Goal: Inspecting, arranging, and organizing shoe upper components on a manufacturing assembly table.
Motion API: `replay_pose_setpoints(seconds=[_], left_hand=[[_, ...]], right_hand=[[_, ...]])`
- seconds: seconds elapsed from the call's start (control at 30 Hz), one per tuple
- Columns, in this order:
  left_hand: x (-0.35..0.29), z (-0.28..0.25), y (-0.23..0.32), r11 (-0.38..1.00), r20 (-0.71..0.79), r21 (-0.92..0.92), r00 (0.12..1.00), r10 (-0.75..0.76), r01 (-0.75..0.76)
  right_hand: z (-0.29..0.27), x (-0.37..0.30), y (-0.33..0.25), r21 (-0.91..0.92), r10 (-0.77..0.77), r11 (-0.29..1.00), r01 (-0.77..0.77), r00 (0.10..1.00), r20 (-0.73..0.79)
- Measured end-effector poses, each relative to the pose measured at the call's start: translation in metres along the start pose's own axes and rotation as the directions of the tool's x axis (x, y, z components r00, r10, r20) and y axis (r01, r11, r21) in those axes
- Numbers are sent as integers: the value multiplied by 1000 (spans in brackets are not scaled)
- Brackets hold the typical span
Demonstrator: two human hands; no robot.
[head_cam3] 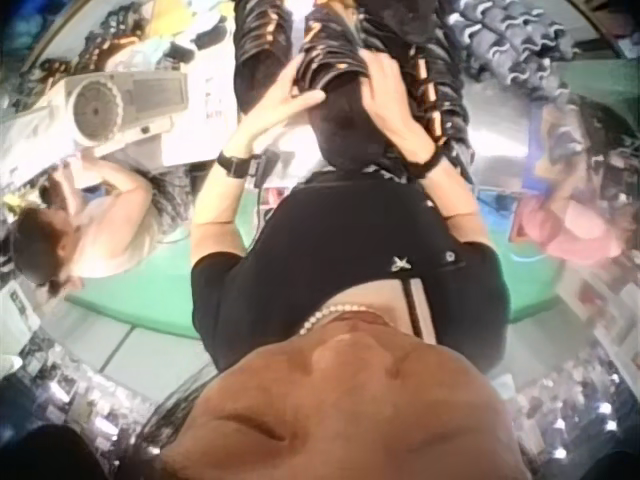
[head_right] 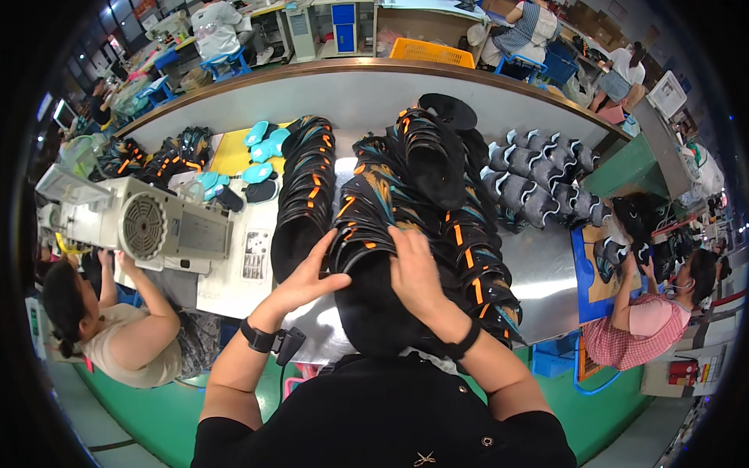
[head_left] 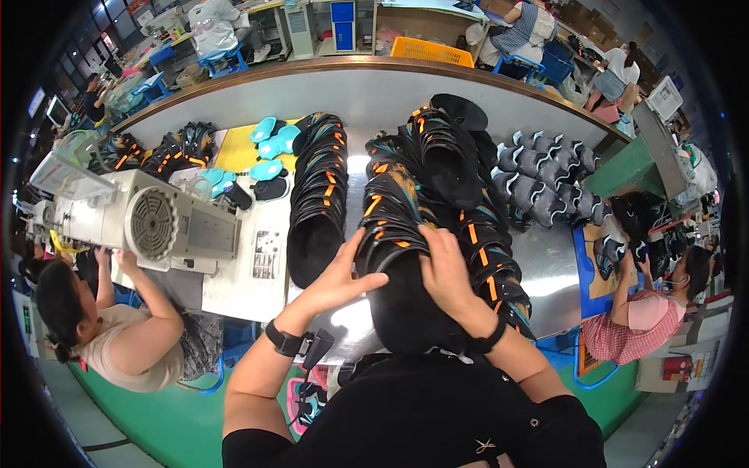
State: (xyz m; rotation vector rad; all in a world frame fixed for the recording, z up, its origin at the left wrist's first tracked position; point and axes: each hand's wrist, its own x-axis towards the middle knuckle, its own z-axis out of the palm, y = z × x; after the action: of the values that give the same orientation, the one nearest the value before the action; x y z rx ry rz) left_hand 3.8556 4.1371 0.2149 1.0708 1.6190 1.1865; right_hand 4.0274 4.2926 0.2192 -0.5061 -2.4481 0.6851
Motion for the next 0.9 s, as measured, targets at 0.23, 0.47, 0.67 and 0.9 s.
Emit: replay_pose_setpoints(seconds=[0.23,0.47,0.67,0.9], left_hand=[[3,73,-156,853,-169,475,973,-155,218],[-35,86,-129,567,-330,823,831,448,21],[-46,67,-78,784,-385,608,815,433,-130],[-81,64,-18,626,-214,749,815,538,-216]], right_hand=[[107,-92,62,-137,228,970,-198,939,258],[75,-88,46,-73,190,982,-176,942,278],[50,-70,31,175,158,969,-173,983,98],[44,-41,2,688,308,209,-695,714,628]])
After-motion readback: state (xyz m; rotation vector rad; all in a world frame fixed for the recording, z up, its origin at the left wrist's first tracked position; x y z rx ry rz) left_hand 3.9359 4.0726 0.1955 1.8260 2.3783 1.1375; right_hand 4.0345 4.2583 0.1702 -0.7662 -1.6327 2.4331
